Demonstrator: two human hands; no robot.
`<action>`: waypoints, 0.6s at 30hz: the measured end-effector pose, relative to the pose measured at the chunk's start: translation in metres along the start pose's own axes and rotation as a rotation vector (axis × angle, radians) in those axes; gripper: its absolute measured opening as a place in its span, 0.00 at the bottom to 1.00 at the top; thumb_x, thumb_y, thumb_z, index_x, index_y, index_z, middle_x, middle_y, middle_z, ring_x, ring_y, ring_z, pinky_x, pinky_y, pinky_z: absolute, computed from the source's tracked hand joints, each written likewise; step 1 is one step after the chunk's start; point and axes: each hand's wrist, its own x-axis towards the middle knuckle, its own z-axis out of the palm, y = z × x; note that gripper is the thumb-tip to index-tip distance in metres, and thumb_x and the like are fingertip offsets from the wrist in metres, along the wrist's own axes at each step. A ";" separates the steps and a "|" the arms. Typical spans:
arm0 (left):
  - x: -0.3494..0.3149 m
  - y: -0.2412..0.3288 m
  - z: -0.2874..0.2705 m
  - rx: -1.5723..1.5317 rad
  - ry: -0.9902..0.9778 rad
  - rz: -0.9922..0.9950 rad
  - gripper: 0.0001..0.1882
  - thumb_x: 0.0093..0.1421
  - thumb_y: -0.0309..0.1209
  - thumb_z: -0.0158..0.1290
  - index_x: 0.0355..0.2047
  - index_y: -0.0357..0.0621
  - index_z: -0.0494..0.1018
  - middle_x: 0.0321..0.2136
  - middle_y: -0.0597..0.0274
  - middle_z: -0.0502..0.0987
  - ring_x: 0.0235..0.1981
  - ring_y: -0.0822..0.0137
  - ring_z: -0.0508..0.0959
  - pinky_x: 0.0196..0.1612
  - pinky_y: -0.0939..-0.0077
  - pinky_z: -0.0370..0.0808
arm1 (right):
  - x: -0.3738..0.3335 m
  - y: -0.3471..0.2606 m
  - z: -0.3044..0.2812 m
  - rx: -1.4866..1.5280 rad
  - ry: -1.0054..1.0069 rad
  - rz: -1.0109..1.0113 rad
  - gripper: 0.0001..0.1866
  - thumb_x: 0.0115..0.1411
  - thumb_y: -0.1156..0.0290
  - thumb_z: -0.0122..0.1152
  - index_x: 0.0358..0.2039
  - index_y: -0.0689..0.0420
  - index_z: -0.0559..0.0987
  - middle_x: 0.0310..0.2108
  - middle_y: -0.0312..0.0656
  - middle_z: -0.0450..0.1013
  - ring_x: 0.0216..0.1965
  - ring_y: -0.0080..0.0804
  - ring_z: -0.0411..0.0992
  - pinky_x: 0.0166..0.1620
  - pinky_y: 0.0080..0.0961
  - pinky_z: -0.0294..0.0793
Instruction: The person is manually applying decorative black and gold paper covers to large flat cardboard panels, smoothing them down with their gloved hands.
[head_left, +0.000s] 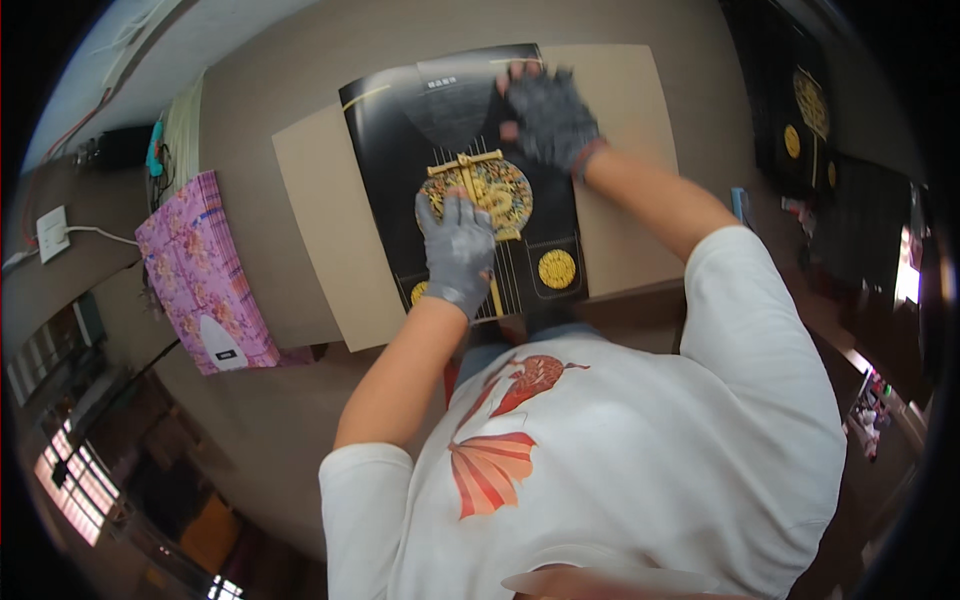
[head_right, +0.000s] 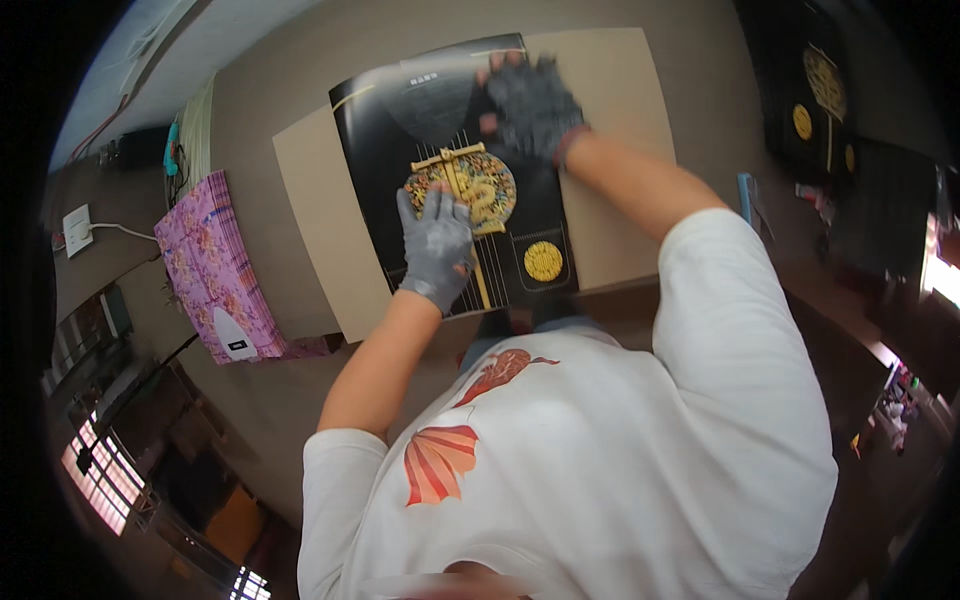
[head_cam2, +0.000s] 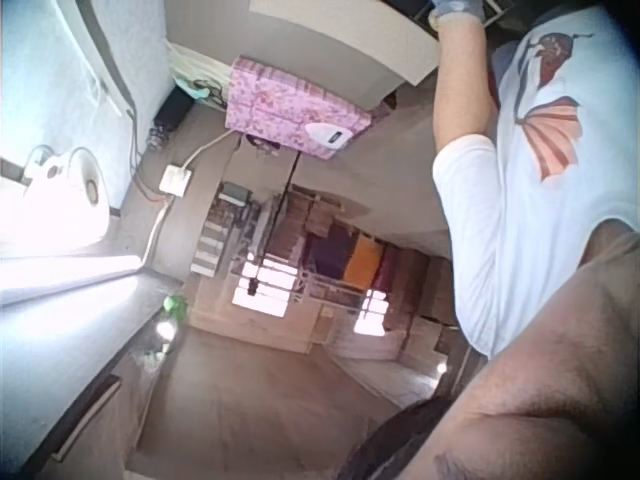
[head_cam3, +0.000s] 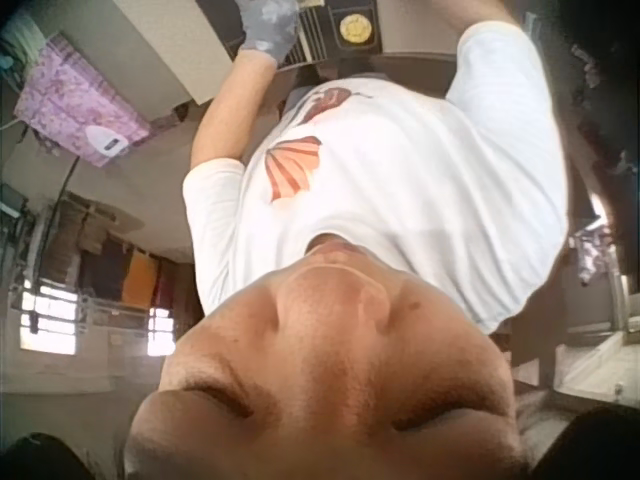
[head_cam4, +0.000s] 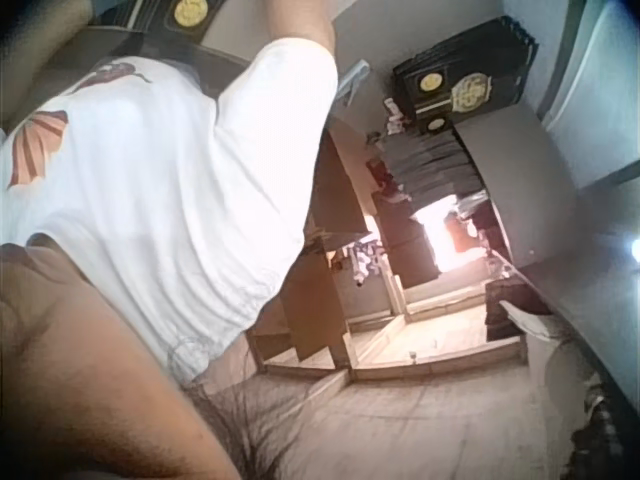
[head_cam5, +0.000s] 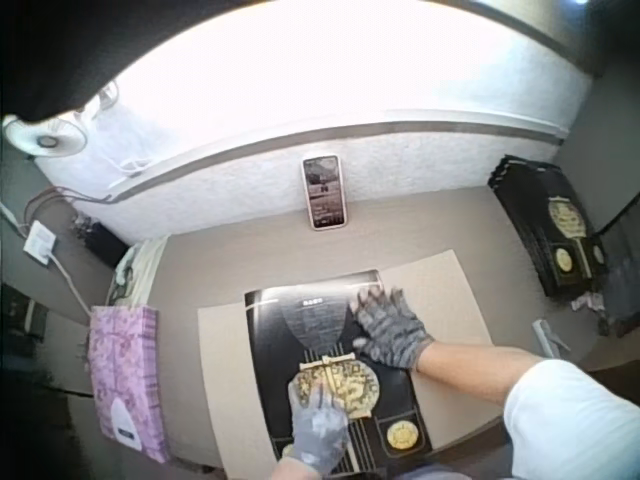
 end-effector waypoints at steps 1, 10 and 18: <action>0.003 -0.001 -0.002 -0.035 -0.029 0.013 0.32 0.43 0.36 0.61 0.50 0.40 0.70 0.61 0.46 0.66 0.65 0.53 0.62 0.64 0.31 0.45 | -0.045 -0.015 -0.002 0.039 -0.036 -0.062 0.39 0.58 0.47 0.56 0.65 0.56 0.62 0.67 0.52 0.55 0.69 0.47 0.50 0.64 0.56 0.50; -0.006 -0.027 0.000 -0.084 -0.050 0.028 0.49 0.36 0.56 0.67 0.57 0.43 0.68 0.63 0.56 0.65 0.67 0.63 0.60 0.66 0.31 0.40 | -0.273 -0.102 0.008 0.193 -0.170 -0.080 0.34 0.60 0.46 0.52 0.62 0.55 0.67 0.65 0.52 0.59 0.70 0.47 0.49 0.64 0.68 0.44; -0.009 -0.039 0.010 -0.172 -0.089 0.095 0.52 0.42 0.63 0.62 0.63 0.49 0.61 0.68 0.61 0.57 0.70 0.65 0.52 0.67 0.34 0.31 | -0.124 -0.140 0.033 0.349 -0.016 0.132 0.31 0.61 0.56 0.50 0.62 0.59 0.66 0.66 0.51 0.57 0.69 0.46 0.51 0.69 0.53 0.43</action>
